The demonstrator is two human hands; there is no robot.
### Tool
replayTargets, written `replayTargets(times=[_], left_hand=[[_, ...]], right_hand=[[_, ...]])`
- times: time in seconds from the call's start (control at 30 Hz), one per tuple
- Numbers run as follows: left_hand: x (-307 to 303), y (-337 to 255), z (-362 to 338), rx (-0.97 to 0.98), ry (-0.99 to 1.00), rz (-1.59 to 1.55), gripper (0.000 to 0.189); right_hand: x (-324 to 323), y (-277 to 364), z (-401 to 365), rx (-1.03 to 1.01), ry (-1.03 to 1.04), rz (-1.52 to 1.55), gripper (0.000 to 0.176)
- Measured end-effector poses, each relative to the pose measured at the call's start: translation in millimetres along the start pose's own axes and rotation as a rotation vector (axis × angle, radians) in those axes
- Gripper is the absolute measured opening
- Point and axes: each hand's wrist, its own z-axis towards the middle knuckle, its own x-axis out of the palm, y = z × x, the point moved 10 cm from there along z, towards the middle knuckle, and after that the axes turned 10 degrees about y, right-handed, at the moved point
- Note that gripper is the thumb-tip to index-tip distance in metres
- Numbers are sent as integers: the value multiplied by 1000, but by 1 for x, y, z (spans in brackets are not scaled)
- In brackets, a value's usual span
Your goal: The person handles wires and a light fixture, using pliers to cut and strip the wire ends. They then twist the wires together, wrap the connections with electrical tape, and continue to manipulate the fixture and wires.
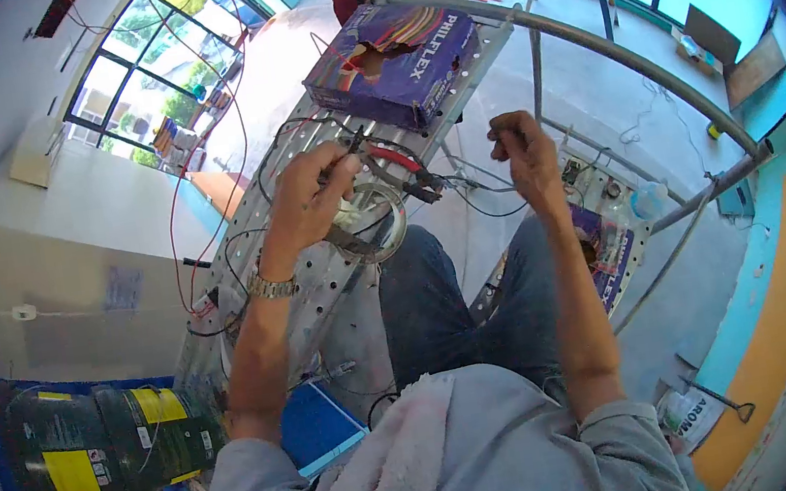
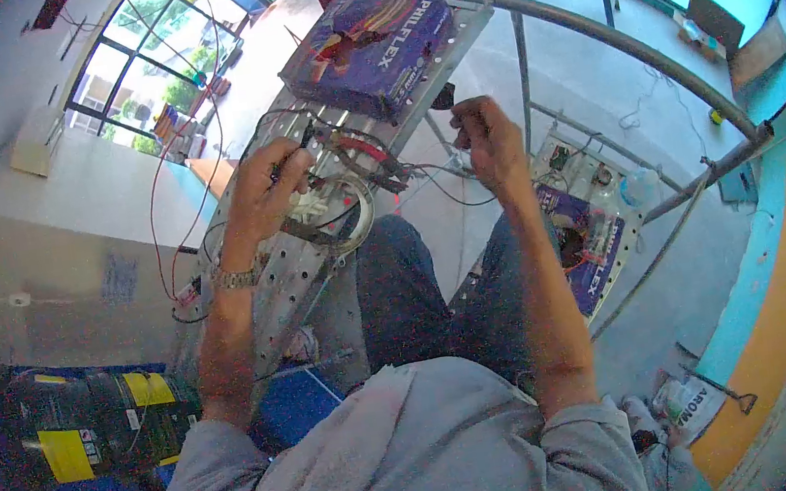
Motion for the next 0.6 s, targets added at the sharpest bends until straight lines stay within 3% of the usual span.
replayTargets(times=[0.13, 0.27, 0.4, 0.5, 0.53, 0.6], left_hand=[[-2, 5, 0, 16, -46, 10, 30], [-1, 7, -1, 14, -51, 7, 30], [-2, 8, -3, -40, -57, -10, 28], [-6, 3, -4, 27, -101, 80, 28], [-1, 9, -3, 35, -66, -122, 25], [-2, 15, -1, 17, -57, -84, 24]], right_hand=[[26, 15, -8, -180, -16, -222, 21], [36, 27, -22, -171, 26, -202, 20], [43, 10, -27, -13, 105, -46, 15], [51, -23, -28, 44, 212, 154, 11], [53, -29, -32, 73, 241, 215, 10], [58, -36, -39, 113, 291, 266, 10]])
